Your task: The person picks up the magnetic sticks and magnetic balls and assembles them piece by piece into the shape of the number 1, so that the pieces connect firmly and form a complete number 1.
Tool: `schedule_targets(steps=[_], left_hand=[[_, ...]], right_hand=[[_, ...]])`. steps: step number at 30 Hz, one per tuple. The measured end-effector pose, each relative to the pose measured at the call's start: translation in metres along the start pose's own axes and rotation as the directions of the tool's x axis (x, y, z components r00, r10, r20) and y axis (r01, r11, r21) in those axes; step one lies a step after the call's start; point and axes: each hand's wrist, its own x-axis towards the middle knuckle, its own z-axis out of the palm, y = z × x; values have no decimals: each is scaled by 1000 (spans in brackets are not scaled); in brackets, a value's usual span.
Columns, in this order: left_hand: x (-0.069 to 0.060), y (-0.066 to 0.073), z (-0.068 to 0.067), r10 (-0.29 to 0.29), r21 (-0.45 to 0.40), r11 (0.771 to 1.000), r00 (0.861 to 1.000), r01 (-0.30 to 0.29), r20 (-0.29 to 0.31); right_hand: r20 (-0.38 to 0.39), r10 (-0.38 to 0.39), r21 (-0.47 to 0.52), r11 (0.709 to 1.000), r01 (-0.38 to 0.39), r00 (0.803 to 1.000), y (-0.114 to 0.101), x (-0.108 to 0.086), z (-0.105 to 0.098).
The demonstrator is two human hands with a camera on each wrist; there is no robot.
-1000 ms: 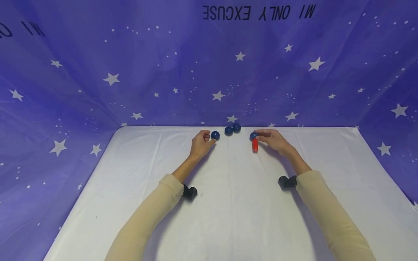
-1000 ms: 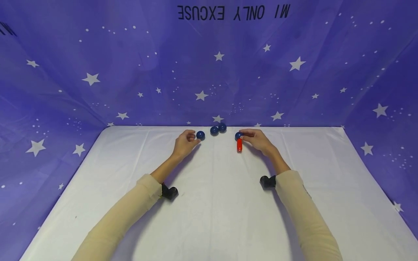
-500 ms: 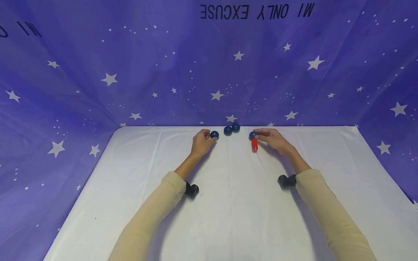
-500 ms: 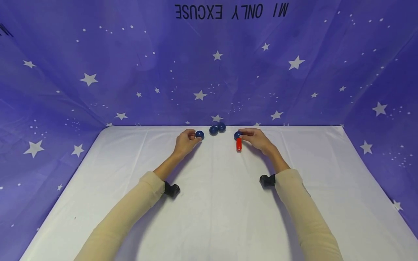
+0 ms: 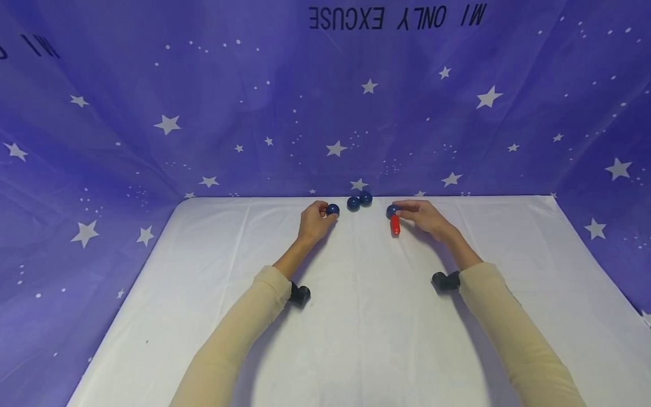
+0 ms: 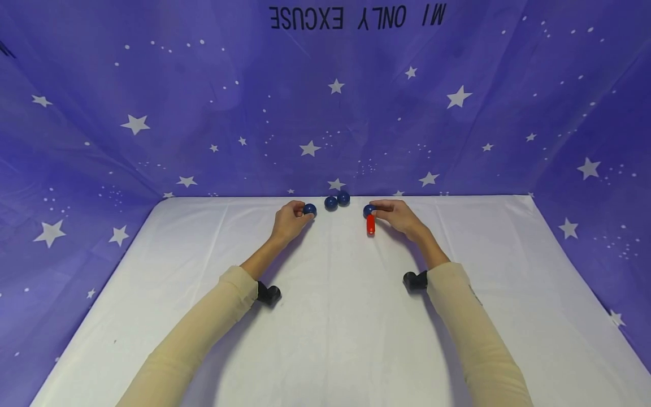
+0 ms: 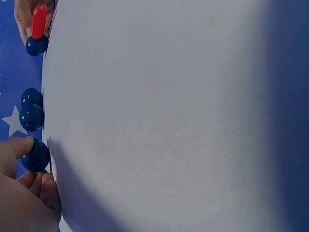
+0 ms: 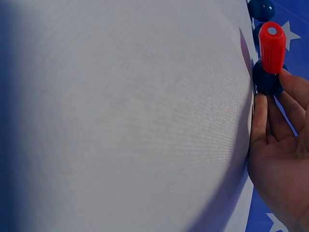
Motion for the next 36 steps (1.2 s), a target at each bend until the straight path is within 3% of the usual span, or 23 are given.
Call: schedule_targets(steps=[23,36], left_hand=[[-1,0,0,22,27,999,1000,-22,4],[-4,2,1,28,30,999,1000,-28,13]], right_hand=[[6,3,-21,1000,-3,1000,-14,-6,3],[15,20,0,1000,-20,1000,-10,-6,1]])
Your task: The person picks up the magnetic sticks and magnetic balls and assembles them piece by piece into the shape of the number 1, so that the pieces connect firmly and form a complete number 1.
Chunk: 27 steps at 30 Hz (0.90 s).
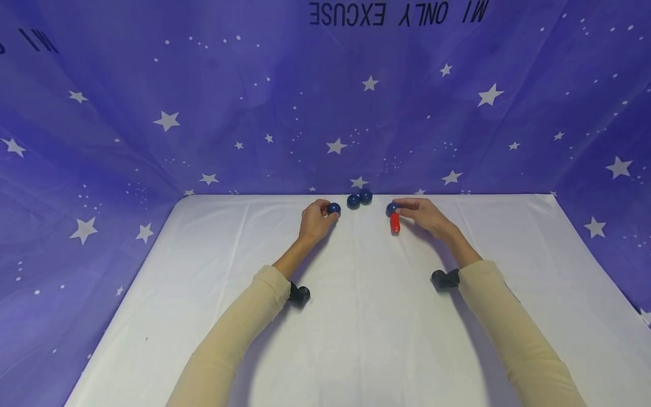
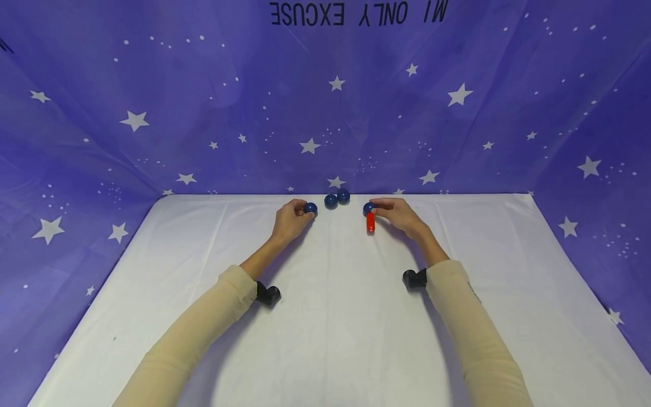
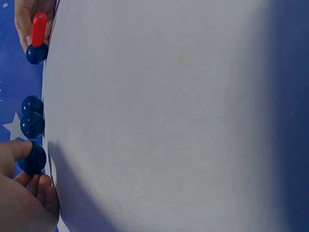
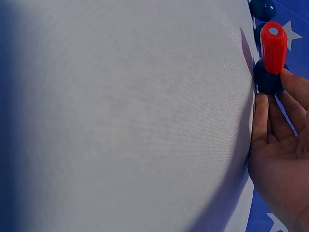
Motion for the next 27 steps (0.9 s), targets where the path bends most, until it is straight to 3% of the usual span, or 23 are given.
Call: schedule_targets(steps=[11,27], left_hand=[[-6,4,1,2,-33,999,1000,-2,6],[-17,14,13,23,-101,995,999,-19,45]], right_hand=[[1,-6,9,1000,6,1000,-2,-2,0],[8,-31,0,1000,31,999,2,0,-3]])
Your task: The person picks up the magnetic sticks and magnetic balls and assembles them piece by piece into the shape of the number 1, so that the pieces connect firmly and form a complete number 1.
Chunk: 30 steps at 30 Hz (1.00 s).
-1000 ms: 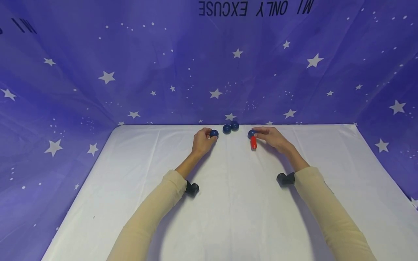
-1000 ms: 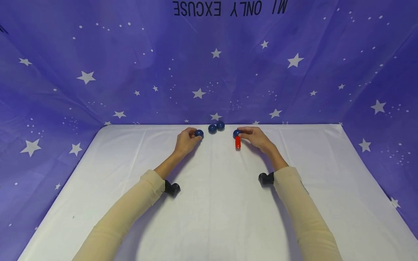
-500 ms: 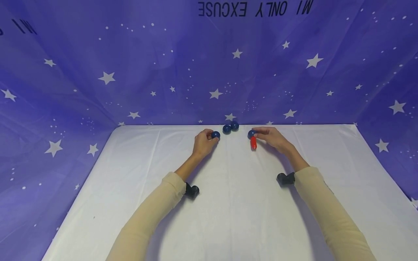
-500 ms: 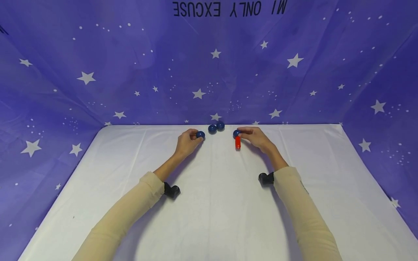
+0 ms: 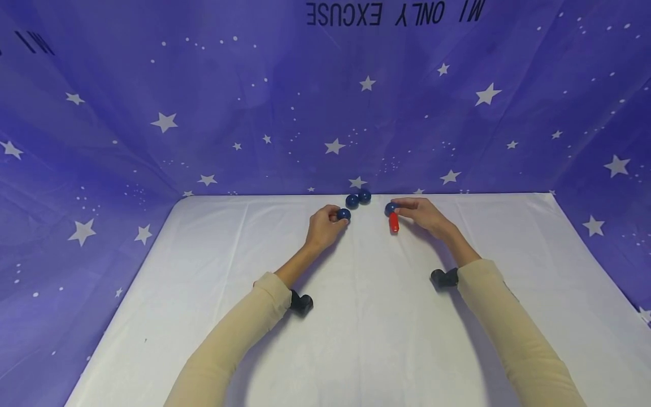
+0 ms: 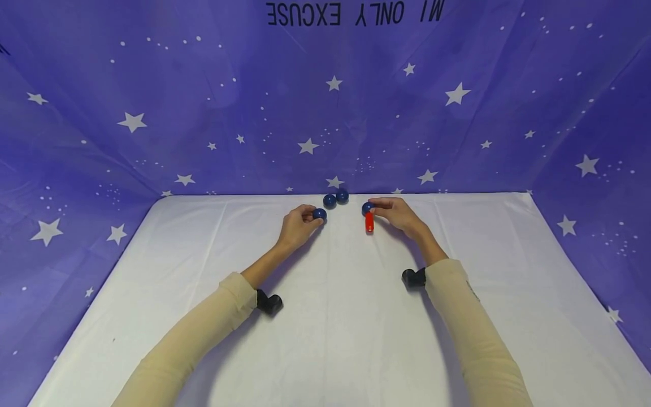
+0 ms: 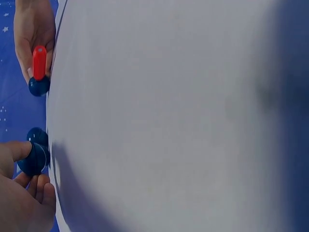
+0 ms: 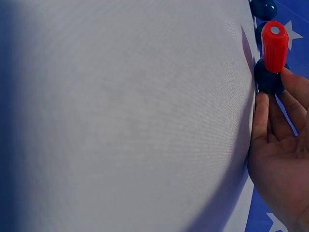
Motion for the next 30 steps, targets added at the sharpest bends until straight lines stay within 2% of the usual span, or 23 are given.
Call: schedule_targets(steps=[20,30], left_hand=[[-18,18,20,76,-44,996,993,-72,89],[-27,26,34,86,-49,996,985,-80,148]], right_hand=[[-11,11,-1,1000,-11,1000,4,2,0],[-11,18,-12,1000,-19,1000,1,1,1]])
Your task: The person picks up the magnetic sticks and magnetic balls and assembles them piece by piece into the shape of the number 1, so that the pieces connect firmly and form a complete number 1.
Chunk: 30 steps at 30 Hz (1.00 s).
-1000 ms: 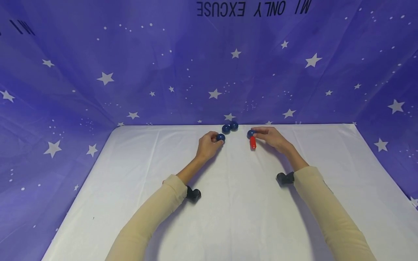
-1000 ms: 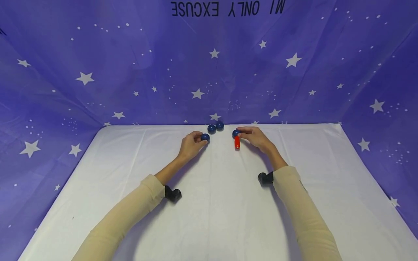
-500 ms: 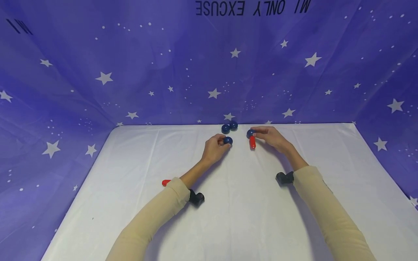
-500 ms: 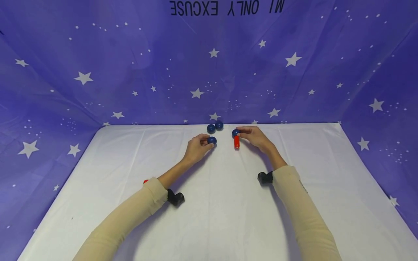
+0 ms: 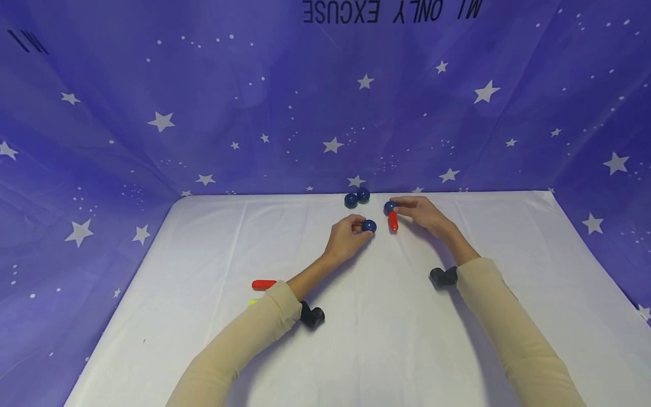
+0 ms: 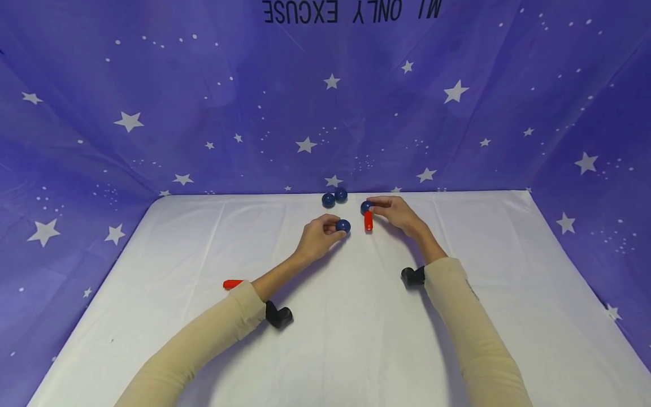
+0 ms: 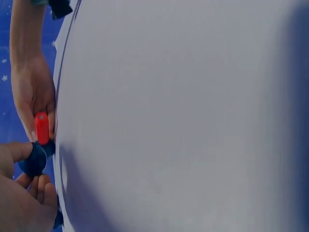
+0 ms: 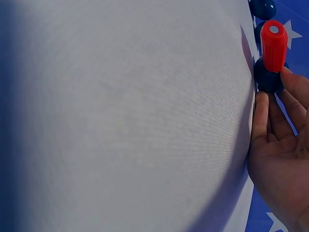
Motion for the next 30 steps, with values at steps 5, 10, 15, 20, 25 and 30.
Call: schedule_targets(steps=[5,10,15,20,25,30], left_hand=[[-3,5,10,5,-4,1000,1000,-5,29],[-6,10,19,22,-24,999,998,-21,52],[-5,11,27,36,-41,999,996,-33,77],[-5,12,34,48,-46,998,995,-44,92],[-6,13,38,50,-47,998,994,-45,97],[-6,14,42,52,-49,998,994,-47,98]], right_hand=[[1,-16,6,1000,16,1000,0,0,0],[7,-23,26,999,23,1000,2,0,-1],[13,-23,31,999,22,1000,1,0,-1],[15,-24,42,999,24,1000,1,1,-1],[14,-34,40,999,33,999,0,-1,0],[7,-50,14,999,50,999,3,1,0]])
